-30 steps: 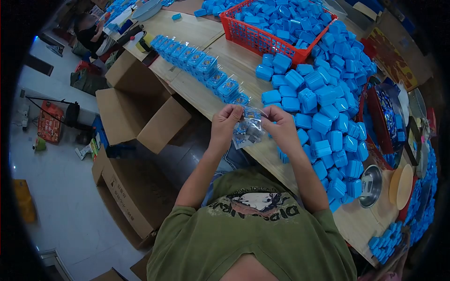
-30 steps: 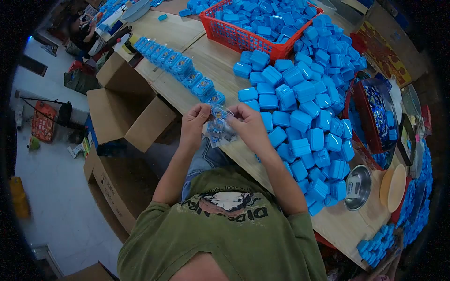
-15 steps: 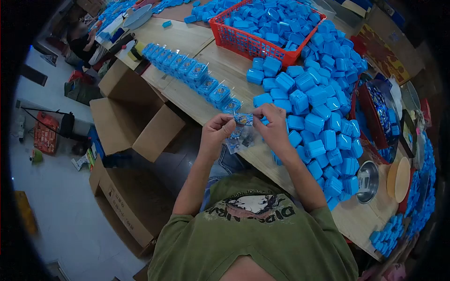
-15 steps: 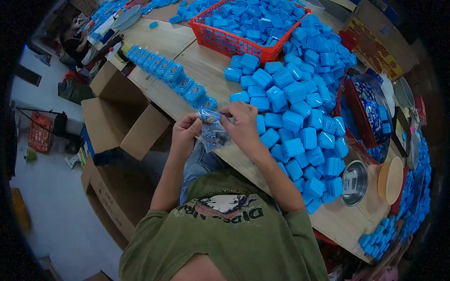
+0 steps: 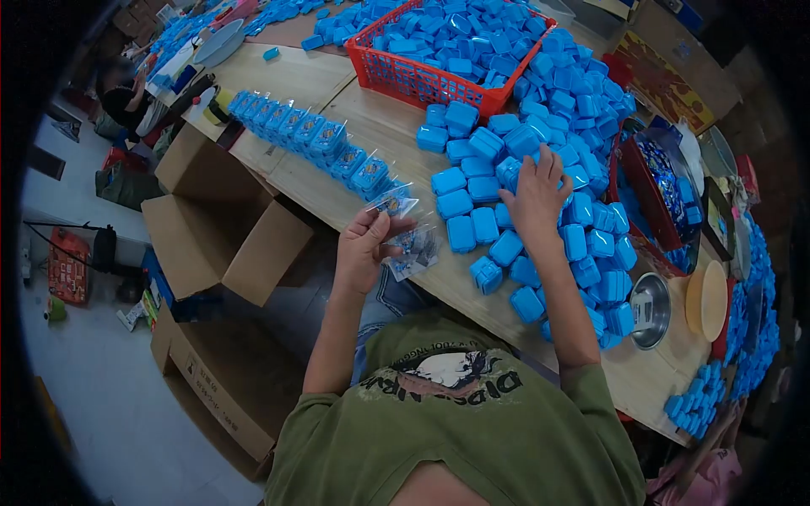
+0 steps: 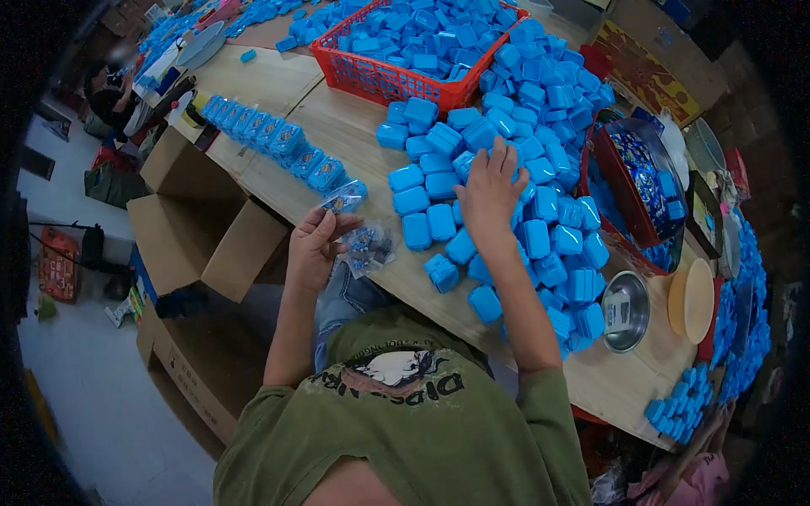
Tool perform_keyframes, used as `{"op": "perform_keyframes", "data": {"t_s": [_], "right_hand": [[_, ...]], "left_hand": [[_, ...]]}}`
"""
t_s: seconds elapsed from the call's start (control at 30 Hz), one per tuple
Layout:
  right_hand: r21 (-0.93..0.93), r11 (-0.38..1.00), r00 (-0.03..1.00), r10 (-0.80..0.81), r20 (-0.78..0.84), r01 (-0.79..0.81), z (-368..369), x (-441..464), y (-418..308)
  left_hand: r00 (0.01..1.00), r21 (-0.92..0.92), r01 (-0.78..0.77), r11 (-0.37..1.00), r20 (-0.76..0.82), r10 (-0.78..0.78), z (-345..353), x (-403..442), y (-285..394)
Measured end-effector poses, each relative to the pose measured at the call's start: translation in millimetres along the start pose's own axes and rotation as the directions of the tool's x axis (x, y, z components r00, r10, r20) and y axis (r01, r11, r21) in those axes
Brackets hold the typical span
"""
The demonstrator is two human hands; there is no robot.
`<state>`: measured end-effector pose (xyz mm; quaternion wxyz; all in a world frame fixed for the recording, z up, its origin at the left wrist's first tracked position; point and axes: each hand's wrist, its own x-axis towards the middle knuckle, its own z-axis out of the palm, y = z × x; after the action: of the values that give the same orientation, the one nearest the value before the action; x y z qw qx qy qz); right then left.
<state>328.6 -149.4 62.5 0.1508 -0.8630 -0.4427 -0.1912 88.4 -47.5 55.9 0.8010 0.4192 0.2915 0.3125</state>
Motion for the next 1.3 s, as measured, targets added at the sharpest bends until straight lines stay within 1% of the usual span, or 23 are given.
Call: {"op": "perform_keyframes", "data": {"t_s": [0.03, 0.1, 0.17, 0.23, 0.27, 0.33, 0.37, 0.43, 0.47, 0.53, 0.6, 0.67, 0.73, 0.77, 0.87, 0.93, 0.97, 1.0, 1.03, 1.07, 1.13, 1.27, 1.3], "right_hand": [[-0.063, 0.998, 0.999, -0.01, 0.052, 0.014, 4, 2, 3], [-0.064, 0.998, 0.998, -0.026, 0.056, 0.03, 11, 5, 4], [-0.055, 0.997, 0.997, -0.047, 0.062, 0.051, 14, 6, 2], [0.018, 0.991, 0.991, -0.131, -0.034, 0.132, 8, 6, -1], [0.025, 0.99, 0.99, -0.136, -0.034, 0.137, 4, 7, -5], [0.256, 0.947, 0.981, -0.195, -0.015, 0.192, -7, 4, -11], [0.255, 0.949, 0.981, -0.191, -0.01, 0.187, -13, 2, -14], [0.207, 0.934, 0.932, -0.326, 0.159, 0.291, -21, -3, -22], [0.206, 0.935, 0.932, -0.325, 0.161, 0.29, -20, -4, -23], [0.175, 0.912, 0.843, -0.41, 0.349, 0.371, -17, -7, -25], [0.189, 0.9, 0.843, -0.434, 0.317, 0.392, -4, -11, -24], [0.206, 0.888, 0.843, -0.456, 0.285, 0.411, 7, -16, -21], [0.29, 0.891, 0.879, -0.419, 0.226, 0.35, 11, -18, -18], [0.291, 0.891, 0.88, -0.418, 0.224, 0.349, 10, -19, -17], [0.367, 0.888, 0.893, -0.38, 0.239, 0.279, 3, -20, -14], [0.517, 0.83, 0.925, -0.341, 0.17, 0.211, -9, -19, -16], [0.517, 0.83, 0.925, -0.341, 0.168, 0.212, -19, -17, -18], [0.725, 0.685, 0.933, -0.305, 0.193, 0.074, -30, -16, -23], [0.873, 0.483, 0.934, -0.274, 0.228, -0.071, -40, -15, -27], [0.873, 0.483, 0.935, -0.272, 0.228, -0.072, -49, -14, -31], [0.921, 0.383, 0.927, -0.319, 0.195, -0.062, -60, -13, -35], [0.932, 0.358, 0.906, -0.372, 0.2, -0.059, -61, -13, -36], [0.926, 0.377, 0.909, -0.384, 0.164, -0.008, -58, -14, -37]], "left_hand": [[1.0, -0.005, -0.003, 1.0, -0.004, 0.003, 1, 0, -1], [1.0, -0.01, -0.012, 1.0, -0.025, 0.012, 3, -3, -1], [1.0, -0.007, -0.027, 1.0, -0.002, 0.027, 6, -4, 0], [1.0, -0.01, -0.027, 1.0, -0.007, 0.027, 3, -3, -1], [1.0, -0.015, -0.019, 1.0, 0.004, 0.019, 1, -3, -1], [1.0, -0.01, -0.026, 1.0, -0.012, 0.026, -2, -3, 1], [0.999, -0.007, -0.03, 1.0, -0.02, 0.029, -2, -4, 1], [0.999, -0.008, -0.039, 0.999, -0.012, 0.039, -5, -3, 0], [0.998, -0.01, -0.054, 0.998, -0.008, 0.054, -6, -3, -1], [0.999, -0.025, -0.044, 0.999, 0.001, 0.044, -6, -4, 0], [0.999, -0.039, -0.043, 0.998, 0.004, 0.043, -6, -5, 0], [0.998, -0.099, -0.044, 0.994, 0.034, 0.048, -7, -6, -1], [0.998, -0.116, -0.042, 0.992, 0.044, 0.048, -9, -6, 0], [0.997, -0.135, -0.037, 0.99, 0.059, 0.045, -9, -5, 0], [0.997, -0.121, -0.025, 0.992, 0.067, 0.033, -8, -5, 2], [0.996, -0.125, -0.031, 0.992, 0.076, 0.041, -6, -6, 1], [0.995, -0.131, -0.036, 0.991, 0.083, 0.047, -6, -6, 1], [0.995, -0.131, -0.035, 0.991, 0.083, 0.046, -6, -5, 0], [0.996, -0.107, -0.024, 0.994, 0.081, 0.033, -7, -5, -1], [0.997, -0.083, -0.014, 0.996, 0.08, 0.02, -7, -4, -2], [0.997, -0.067, -0.013, 0.998, 0.08, 0.018, -4, -6, 0], [0.994, -0.058, -0.017, 0.998, 0.103, 0.023, 0, -10, 3], [0.995, -0.057, -0.018, 0.998, 0.101, 0.024, 0, -11, 3]]}}
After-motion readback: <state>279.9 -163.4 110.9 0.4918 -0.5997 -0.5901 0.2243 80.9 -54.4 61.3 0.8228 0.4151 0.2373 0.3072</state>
